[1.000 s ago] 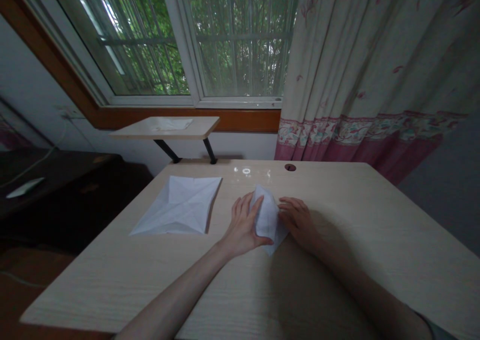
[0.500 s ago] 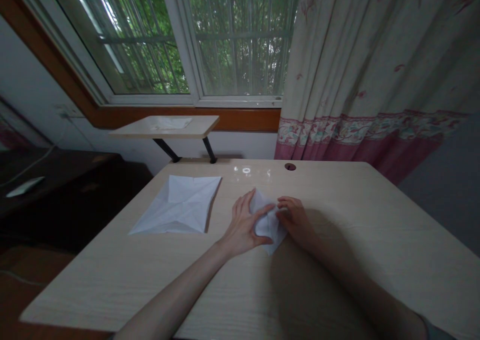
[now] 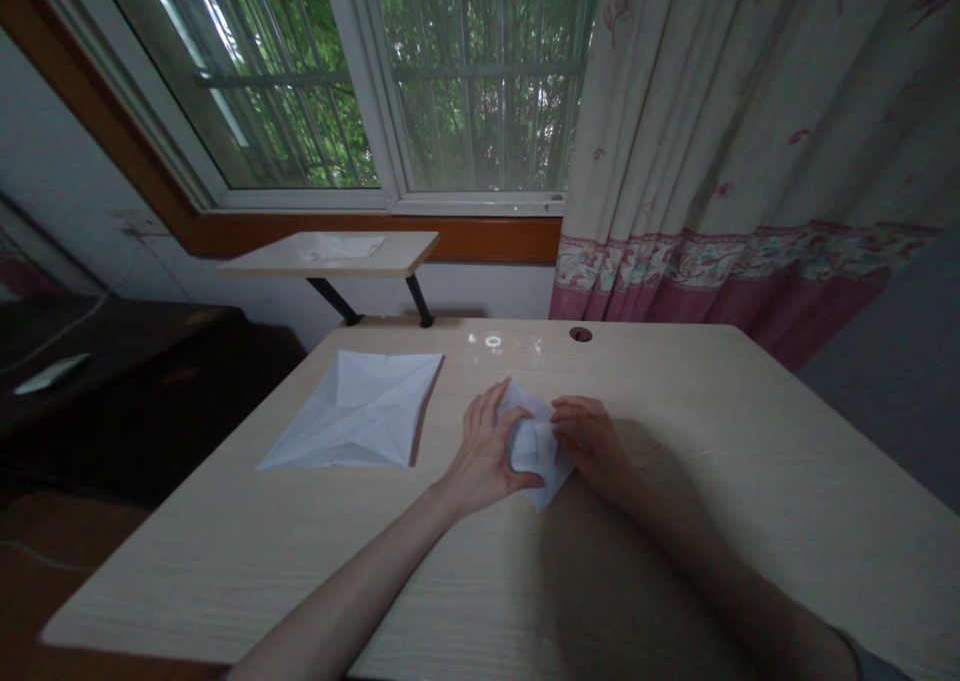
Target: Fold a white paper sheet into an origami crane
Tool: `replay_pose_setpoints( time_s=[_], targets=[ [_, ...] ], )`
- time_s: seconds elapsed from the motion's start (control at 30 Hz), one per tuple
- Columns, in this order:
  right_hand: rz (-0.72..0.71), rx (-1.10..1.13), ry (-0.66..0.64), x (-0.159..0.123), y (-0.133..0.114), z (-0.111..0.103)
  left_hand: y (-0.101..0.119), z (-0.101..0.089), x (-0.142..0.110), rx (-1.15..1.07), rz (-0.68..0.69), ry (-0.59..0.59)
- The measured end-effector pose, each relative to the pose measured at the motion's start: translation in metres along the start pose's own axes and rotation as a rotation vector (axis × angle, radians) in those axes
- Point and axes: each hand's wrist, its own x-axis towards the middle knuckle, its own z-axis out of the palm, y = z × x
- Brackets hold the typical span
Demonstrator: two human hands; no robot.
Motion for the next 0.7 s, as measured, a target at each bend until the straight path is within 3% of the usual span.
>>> replay_pose_setpoints(
  time_s=[0.13, 0.37, 0.57, 0.7],
  targets=[
    [-0.024, -0.039, -0.059, 0.0, -0.002, -0.003, -0.002, 0.002, -0.001, -0.007, 0.013, 0.028],
    [-0.02, -0.041, -0.042, -0.002, 0.004, -0.005, -0.001, -0.005, 0.001, -0.171, -0.019, 0.129],
    [0.011, -0.019, -0.023, -0.002, 0.003, -0.004, -0.01, -0.011, 0.004, -0.239, -0.223, 0.359],
    [0.044, -0.002, -0.019, -0.003, 0.004, -0.002, -0.018, -0.011, 0.006, -0.165, -0.3, 0.326]
  ],
)
